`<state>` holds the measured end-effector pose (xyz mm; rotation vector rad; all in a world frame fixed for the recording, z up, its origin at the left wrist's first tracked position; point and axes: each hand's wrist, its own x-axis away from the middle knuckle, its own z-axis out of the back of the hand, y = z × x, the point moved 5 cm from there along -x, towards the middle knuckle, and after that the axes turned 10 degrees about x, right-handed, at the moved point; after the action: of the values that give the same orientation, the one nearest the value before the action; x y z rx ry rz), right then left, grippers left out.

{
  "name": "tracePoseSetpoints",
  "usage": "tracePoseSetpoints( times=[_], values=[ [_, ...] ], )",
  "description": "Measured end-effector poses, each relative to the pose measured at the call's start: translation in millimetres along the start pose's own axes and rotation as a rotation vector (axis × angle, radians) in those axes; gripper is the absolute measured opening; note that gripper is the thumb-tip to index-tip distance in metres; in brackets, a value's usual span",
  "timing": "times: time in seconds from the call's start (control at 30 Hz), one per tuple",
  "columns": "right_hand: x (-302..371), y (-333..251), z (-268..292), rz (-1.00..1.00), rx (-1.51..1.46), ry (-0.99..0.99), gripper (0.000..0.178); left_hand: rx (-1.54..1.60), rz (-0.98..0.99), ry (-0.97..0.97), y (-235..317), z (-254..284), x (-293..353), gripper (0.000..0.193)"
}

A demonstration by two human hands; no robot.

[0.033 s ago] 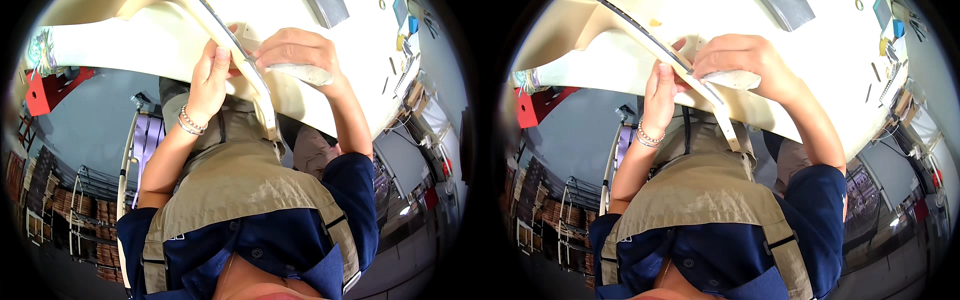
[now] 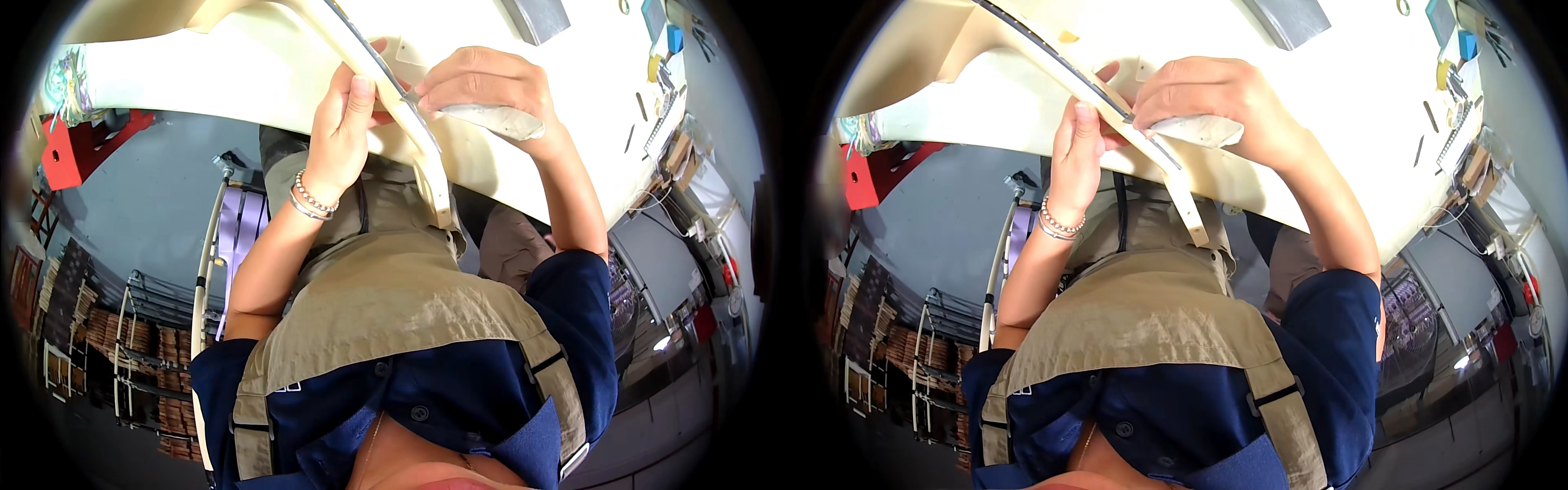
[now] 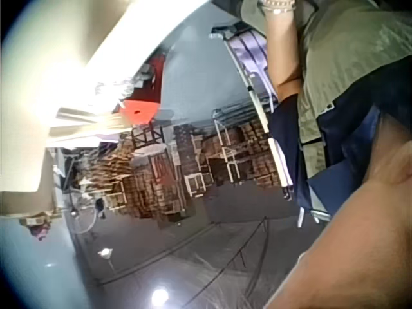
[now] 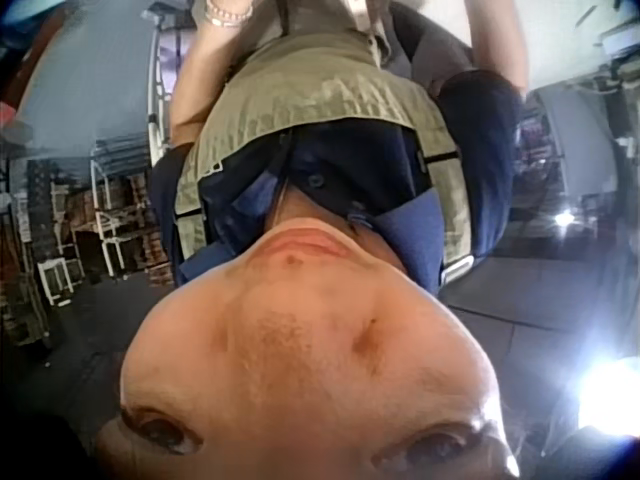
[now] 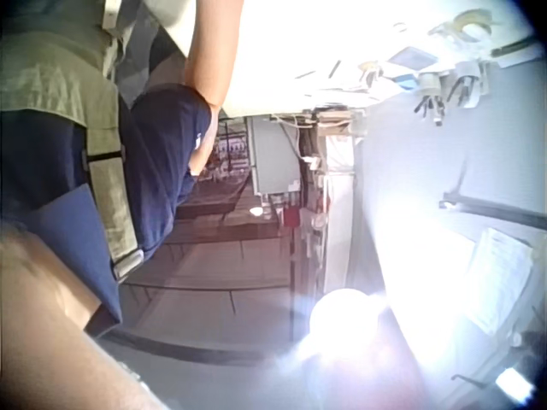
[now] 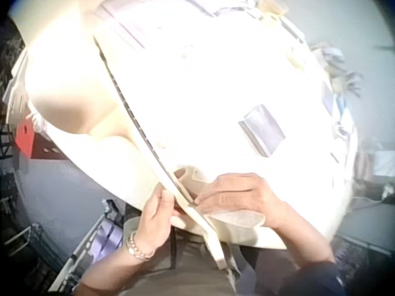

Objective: The person sands the edges and surfaces of unfinished wooden guitar bodies using a sanding block. They handle the guitar bodies one at a time, rotating them to reach different areas, and place them back on a rack after sanding.

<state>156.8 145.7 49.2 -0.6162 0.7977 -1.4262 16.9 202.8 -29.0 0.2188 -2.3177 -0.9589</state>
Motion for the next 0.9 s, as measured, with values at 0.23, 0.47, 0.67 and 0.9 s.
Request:
tracePoseSetpoints(
  times=[0.23,0.47,0.67,0.9],
  values=[
    [3,-1,0,-0.032,-0.036,0.028,0.015,0.007,-0.022,-0.012,-3,-2,-1,0.058],
    [34,-2,-2,-0.082,-0.083,-0.044,0.017,0.057,0.021,-0.026,-4,-5,-1,0.055],
    [34,-5,-1,-0.053,-0.043,0.012,0.018,-0.001,0.020,-0.043,-3,-7,-2,0.056],
    [51,-6,0,-0.117,-0.056,0.030,0.016,0.024,0.007,-0.029,-8,-13,-1,0.056]
  ],
)
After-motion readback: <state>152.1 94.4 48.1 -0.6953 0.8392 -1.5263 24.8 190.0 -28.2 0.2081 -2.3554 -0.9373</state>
